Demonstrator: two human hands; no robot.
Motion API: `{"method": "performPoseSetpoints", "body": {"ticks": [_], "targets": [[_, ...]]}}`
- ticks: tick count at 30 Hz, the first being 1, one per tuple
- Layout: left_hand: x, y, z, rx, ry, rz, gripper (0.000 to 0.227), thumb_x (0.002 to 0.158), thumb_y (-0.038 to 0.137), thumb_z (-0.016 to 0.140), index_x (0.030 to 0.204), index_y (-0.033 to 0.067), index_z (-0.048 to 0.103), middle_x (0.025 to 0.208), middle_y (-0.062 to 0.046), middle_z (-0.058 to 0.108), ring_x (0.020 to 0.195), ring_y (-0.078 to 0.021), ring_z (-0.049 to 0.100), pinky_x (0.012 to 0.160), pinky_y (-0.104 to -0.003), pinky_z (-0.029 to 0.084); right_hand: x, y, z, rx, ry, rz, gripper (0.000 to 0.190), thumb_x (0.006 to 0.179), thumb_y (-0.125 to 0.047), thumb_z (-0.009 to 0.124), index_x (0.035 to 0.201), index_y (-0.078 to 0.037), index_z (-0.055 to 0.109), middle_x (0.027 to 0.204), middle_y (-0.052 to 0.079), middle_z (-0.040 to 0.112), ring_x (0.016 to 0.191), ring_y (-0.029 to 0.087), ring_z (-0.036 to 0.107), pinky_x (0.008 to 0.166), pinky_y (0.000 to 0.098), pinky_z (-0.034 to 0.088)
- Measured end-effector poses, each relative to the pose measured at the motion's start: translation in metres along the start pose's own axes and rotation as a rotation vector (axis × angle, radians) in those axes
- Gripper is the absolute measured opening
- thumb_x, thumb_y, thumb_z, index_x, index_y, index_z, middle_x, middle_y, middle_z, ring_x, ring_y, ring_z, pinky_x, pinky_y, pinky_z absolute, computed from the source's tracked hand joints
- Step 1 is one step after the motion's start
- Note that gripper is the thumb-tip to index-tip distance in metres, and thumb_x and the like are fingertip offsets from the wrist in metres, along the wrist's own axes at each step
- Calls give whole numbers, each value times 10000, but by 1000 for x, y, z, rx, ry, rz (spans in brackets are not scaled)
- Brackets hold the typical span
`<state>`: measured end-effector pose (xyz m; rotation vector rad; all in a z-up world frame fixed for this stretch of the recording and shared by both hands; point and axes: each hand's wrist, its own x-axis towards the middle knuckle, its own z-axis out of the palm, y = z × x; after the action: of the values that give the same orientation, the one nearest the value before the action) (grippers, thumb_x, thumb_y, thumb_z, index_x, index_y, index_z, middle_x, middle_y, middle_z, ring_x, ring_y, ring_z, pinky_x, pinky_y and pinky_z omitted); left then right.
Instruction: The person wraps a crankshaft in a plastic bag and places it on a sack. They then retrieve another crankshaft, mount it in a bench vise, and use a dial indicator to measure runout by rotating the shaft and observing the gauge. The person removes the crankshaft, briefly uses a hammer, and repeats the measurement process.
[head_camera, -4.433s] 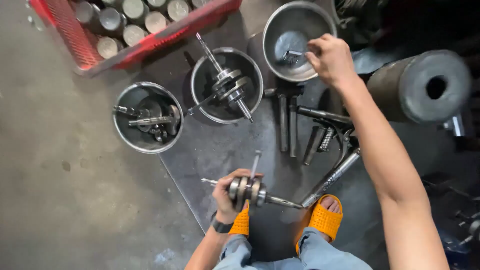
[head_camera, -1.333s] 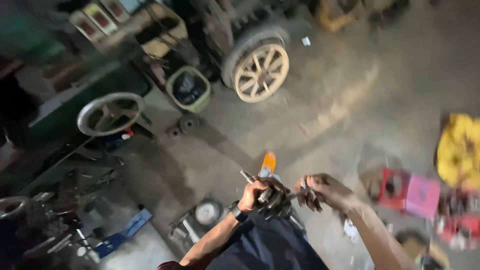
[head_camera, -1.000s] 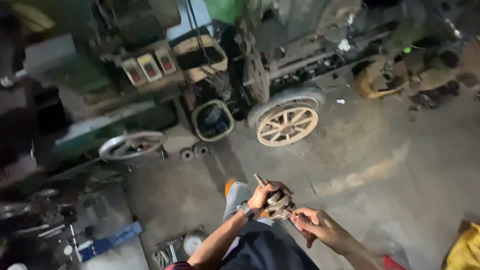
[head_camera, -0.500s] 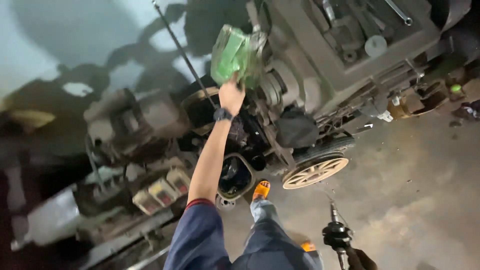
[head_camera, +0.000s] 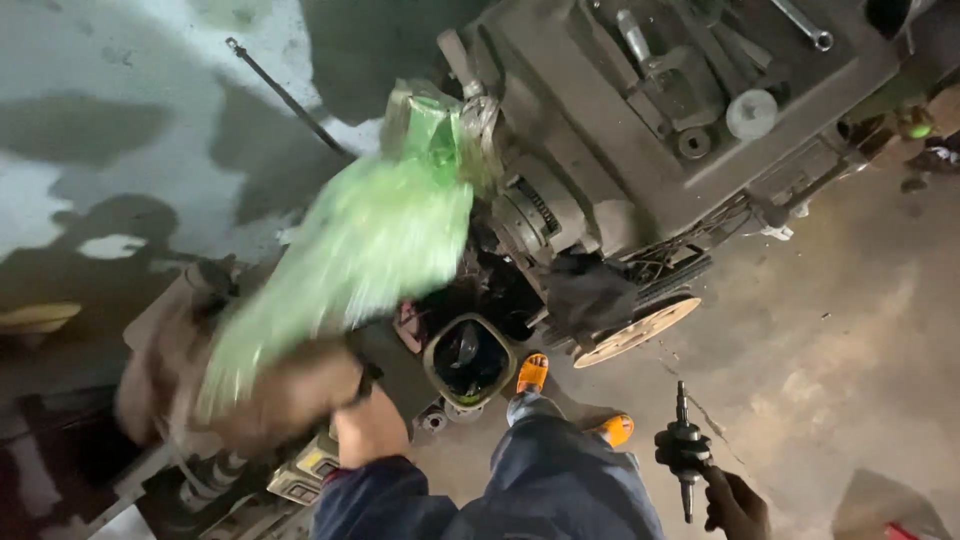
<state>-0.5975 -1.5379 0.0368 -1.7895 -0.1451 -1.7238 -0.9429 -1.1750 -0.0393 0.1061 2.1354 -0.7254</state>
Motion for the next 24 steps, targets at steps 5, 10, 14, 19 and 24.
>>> {"method": "performPoseSetpoints", "body": {"ticks": [5, 10, 14, 19, 24], "targets": [[-79, -62, -13, 2627, 975, -1198, 276, 816, 66, 550, 571, 72, 423, 499, -37, 428, 476, -104, 331, 441, -305, 250, 35, 27, 9, -2, -84, -130, 330, 872, -241, 582, 889, 85, 624, 585, 139, 416, 494, 233, 384, 413, 365, 336], [-151, -132, -8, 1824, 1251, -822, 230, 937, 240, 480, 750, 109, 450, 659, 19, 360, 579, -86, 319, 553, -268, 291, 30, 39, 14, 17, -134, -247, 327, 869, -272, 566, 735, 25, 584, 493, 94, 421, 426, 176, 407, 398, 304, 338], [-228, -167, -10, 1143, 1252, -737, 305, 836, 105, 657, 1124, 53, 574, 1150, -83, 609, 1036, -201, 592, 872, -364, 466, 21, 39, 15, 104, -187, -265, 456, 919, -347, 464, 577, -51, 403, 487, 44, 342, 399, 170, 386, 416, 306, 353], [-235, -214, -42, 1628, 555, -1116, 168, 806, 50, 560, 971, 59, 528, 924, -89, 508, 801, -217, 498, 704, -366, 416, 31, 94, 20, 552, 15, -66, 543, 982, -377, 383, 930, 132, 564, 734, 240, 468, 514, 309, 499, 383, 389, 455], [-228, -272, -71, 2045, -592, -1152, 94, 768, -20, 437, 773, 67, 470, 633, -98, 380, 499, -238, 378, 488, -368, 353, 26, 132, 13, 684, 114, -56, 564, 938, -442, 474, 963, 114, 569, 779, 239, 485, 553, 338, 549, 425, 450, 498]]}}
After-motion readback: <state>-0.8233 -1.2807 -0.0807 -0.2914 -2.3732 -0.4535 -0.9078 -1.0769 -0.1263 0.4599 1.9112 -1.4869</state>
